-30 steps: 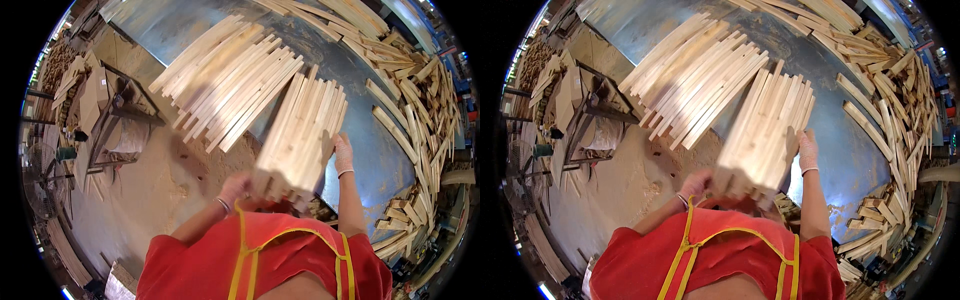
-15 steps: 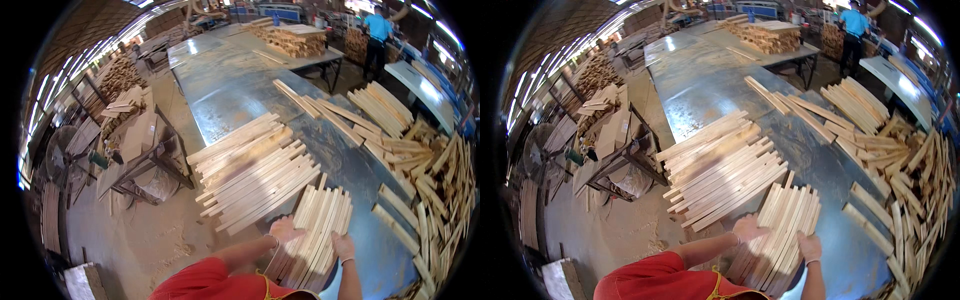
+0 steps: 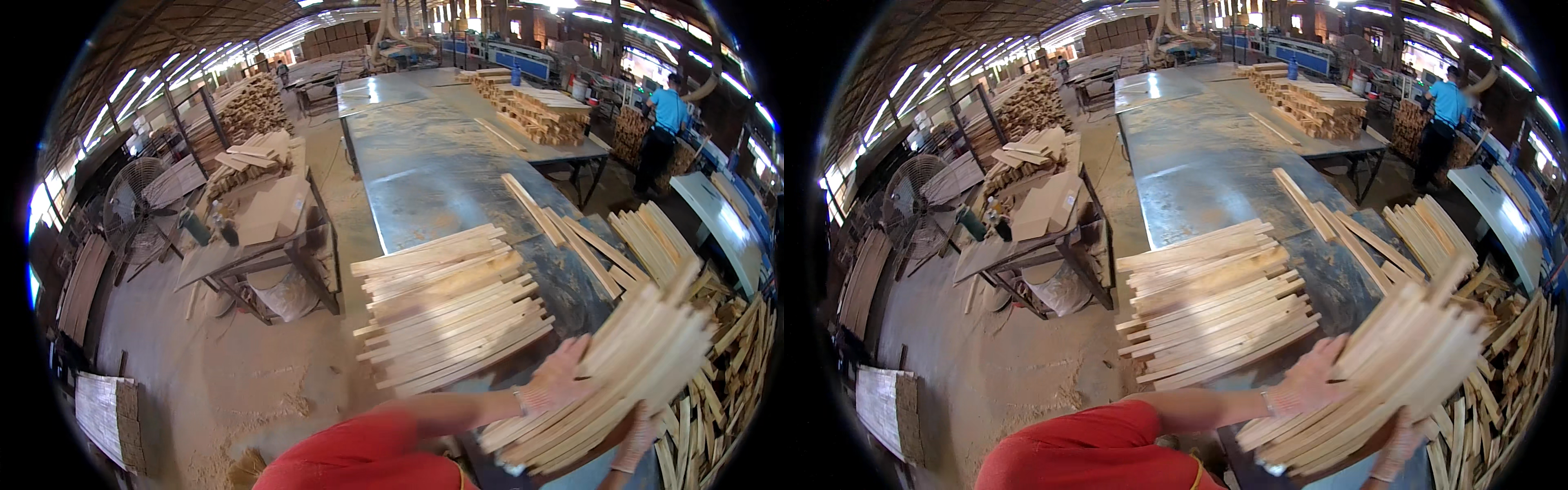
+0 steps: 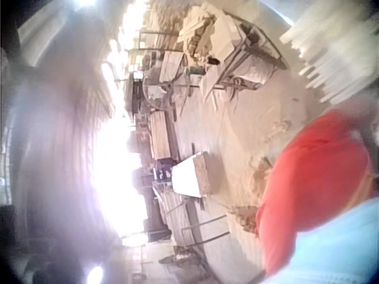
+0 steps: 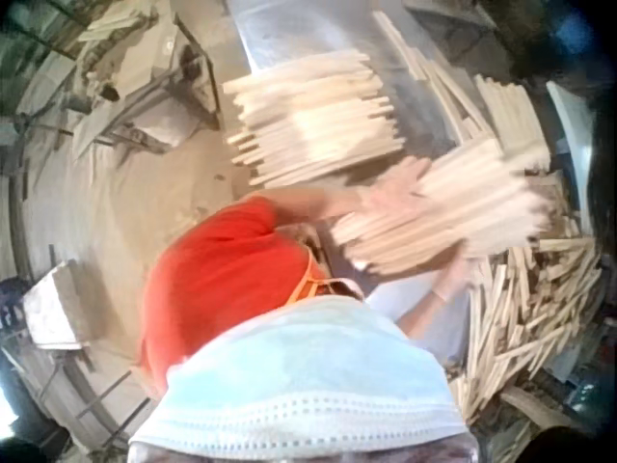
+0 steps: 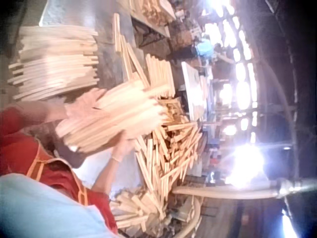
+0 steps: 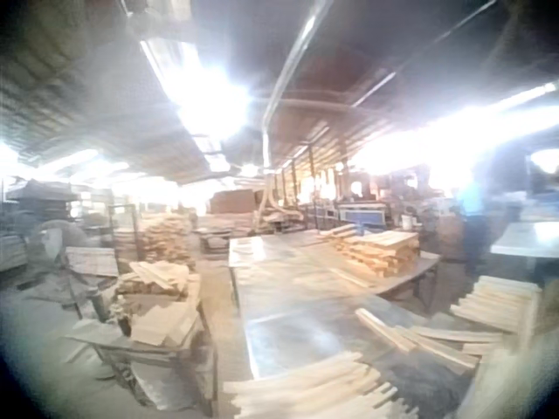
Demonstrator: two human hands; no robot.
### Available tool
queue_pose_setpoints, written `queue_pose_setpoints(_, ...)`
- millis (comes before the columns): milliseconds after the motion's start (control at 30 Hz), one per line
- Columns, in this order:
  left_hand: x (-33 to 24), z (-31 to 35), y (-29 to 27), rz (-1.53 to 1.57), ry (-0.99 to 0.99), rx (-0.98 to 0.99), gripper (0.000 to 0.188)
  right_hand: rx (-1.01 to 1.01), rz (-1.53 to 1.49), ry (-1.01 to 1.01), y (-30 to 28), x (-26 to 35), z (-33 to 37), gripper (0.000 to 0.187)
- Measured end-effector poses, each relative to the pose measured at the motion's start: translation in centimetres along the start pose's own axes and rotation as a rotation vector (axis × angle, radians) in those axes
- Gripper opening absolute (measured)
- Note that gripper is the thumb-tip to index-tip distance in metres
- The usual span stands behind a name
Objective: The person repeatedly picks up thin wooden planks from a large pile on a metal table and stacks them into a neat pile. The person handles the planks by hand, aligning them and placing them onto the growing stack.
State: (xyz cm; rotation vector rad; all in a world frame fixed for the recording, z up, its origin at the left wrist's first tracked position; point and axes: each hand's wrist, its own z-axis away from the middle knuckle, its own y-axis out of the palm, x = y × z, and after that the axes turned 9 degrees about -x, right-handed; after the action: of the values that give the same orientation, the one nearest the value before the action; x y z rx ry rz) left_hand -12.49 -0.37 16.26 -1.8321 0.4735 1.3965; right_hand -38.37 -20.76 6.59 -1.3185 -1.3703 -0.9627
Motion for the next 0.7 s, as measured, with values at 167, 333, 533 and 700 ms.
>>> queue_pose_setpoints(167, 0.8, 0.5, -2.7, 0.131, 0.359, -0.049, 0.105, -0.156, -0.05, -0.183, 0.3, 9.8, 5.2, 0.071)
queue_pose_setpoints(333, 13.0, 3.7, -2.4, -0.162, 0.247, 0.104, 0.074, 0.025, 0.84, 0.199, -3.7, 0.6, 14.6, 0.068)
queue_pose_setpoints(533, 14.5, 8.4, -13.3, 0.047, -0.045, 0.499, 0.036, 0.302, 0.654, -0.038, 1.4, -2.7, 26.5, 0.065)
queue_pose_setpoints(700, 26.3, 5.3, -10.8, -1.216, 0.847, 0.309, 0.047, 0.483, 1.096, -0.195, 5.9, -8.4, 27.7, 0.063)
